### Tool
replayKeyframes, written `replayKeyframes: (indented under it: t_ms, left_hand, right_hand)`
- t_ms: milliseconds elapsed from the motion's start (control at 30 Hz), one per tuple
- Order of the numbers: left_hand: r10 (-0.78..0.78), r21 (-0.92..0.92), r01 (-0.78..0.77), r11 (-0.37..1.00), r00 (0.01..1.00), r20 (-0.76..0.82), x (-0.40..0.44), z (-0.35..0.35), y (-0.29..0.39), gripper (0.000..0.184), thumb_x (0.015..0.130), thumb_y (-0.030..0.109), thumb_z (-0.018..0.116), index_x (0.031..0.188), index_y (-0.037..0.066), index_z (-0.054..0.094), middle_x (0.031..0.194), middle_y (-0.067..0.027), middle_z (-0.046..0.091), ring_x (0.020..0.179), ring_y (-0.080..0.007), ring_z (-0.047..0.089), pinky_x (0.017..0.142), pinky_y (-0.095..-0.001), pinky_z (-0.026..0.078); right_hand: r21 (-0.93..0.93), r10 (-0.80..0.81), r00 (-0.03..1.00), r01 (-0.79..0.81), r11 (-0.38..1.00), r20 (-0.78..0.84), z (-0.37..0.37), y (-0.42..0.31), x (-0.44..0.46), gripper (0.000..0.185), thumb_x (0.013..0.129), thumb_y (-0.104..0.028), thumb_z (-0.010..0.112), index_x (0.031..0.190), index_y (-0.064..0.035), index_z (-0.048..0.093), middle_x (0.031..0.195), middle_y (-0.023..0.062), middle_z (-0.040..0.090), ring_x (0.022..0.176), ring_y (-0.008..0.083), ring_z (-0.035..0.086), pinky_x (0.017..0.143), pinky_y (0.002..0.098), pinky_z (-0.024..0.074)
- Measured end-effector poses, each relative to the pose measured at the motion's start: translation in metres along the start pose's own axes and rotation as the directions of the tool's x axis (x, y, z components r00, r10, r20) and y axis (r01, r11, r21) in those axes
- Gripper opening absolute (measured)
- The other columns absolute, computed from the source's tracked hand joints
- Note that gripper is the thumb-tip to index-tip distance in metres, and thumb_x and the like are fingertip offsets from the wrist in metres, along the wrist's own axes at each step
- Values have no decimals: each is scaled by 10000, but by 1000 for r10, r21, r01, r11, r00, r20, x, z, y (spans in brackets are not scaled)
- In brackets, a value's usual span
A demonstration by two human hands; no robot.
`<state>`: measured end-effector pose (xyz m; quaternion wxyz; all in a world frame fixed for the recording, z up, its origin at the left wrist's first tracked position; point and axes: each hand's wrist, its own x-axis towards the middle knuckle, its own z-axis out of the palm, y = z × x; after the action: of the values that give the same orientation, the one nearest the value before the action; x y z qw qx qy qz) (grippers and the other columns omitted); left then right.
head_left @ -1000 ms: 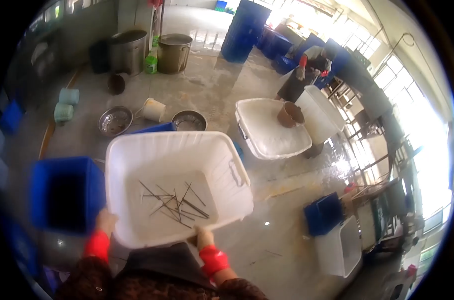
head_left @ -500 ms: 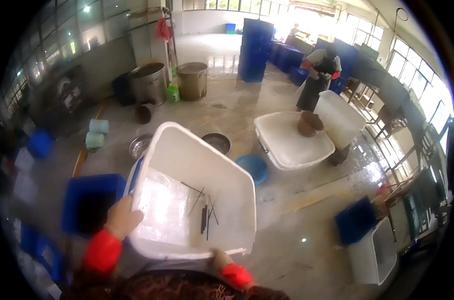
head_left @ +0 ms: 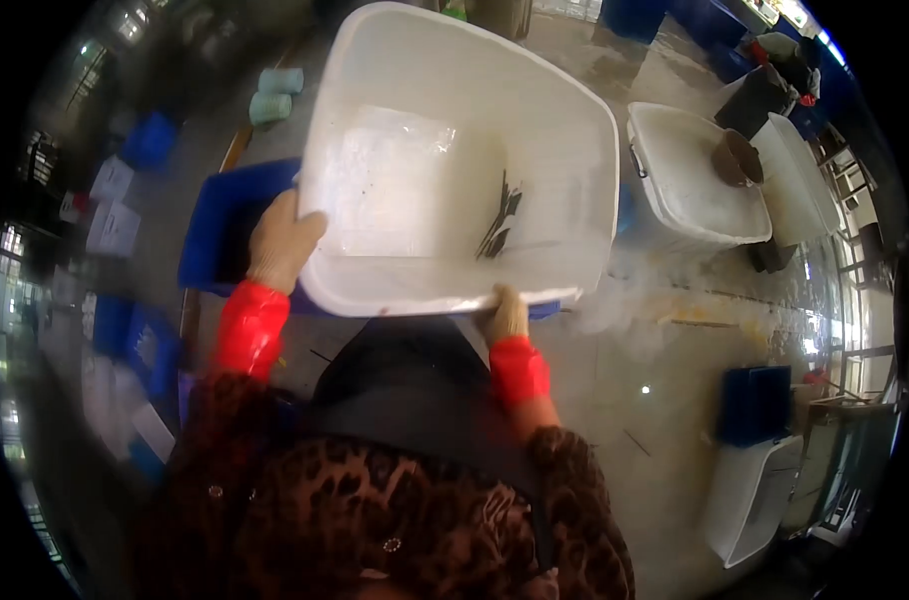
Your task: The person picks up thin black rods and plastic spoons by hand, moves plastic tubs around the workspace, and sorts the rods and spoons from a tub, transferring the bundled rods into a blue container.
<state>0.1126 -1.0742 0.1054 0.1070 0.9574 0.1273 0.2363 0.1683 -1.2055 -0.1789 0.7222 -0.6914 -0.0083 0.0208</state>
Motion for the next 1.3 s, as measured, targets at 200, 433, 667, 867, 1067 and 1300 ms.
replayKeyframes:
  t_ms: [200,433,667,867,1067,1300]
  left_hand:
    - [-63,-280,57,958,998,-14,-59,-19,-1,273,653,195,503,827,-13,538,766,-171,560,709,-300,541,663,-327,407]
    - [-104,-76,108,991,993,50,-34,5,-27,302,646,249,494,777,-20,538,711,-168,552,668,-289,529,621,-351,396]
    - [-419,38,419,907,890,182,-55,25,-76,322,676,264,477,822,-20,522,781,-187,546,737,-308,523,682,-352,393]
    - [-451,72,445,892,878,162,-50,58,-116,306,720,270,472,797,-25,499,727,-172,526,671,-280,489,642,-339,384]
    - [-730,453,581,676,610,307,-72,57,-138,444,722,361,447,992,11,490,991,-202,519,940,-342,475,821,-349,358]
    - [-140,528,120,841,990,-2,-104,56,-111,379,739,210,513,1063,16,481,1050,-180,507,991,-275,474,860,-323,351]
  right_hand:
    - [790,421,871,-437,431,252,-40,-41,-57,281,750,-153,440,933,53,495,866,127,534,776,199,513,673,294,429]
    - [813,600,767,-488,318,226,-38,-44,-51,282,750,-182,462,918,45,470,877,145,511,766,282,513,651,388,449]
    - [703,704,596,-684,192,387,-25,-30,-86,340,762,-194,497,1002,36,429,919,184,503,795,341,513,684,428,461]
    - [592,713,562,-765,255,419,-10,-32,-91,437,751,-238,518,1043,60,391,865,220,513,767,348,529,672,422,476]
    - [495,840,323,-865,76,436,-1,-40,-127,396,775,-262,511,1024,32,419,881,176,514,709,283,544,624,389,494]
    - [-85,800,212,-947,311,561,-61,-81,-133,253,752,-201,508,810,44,530,672,105,546,542,162,516,526,257,450]
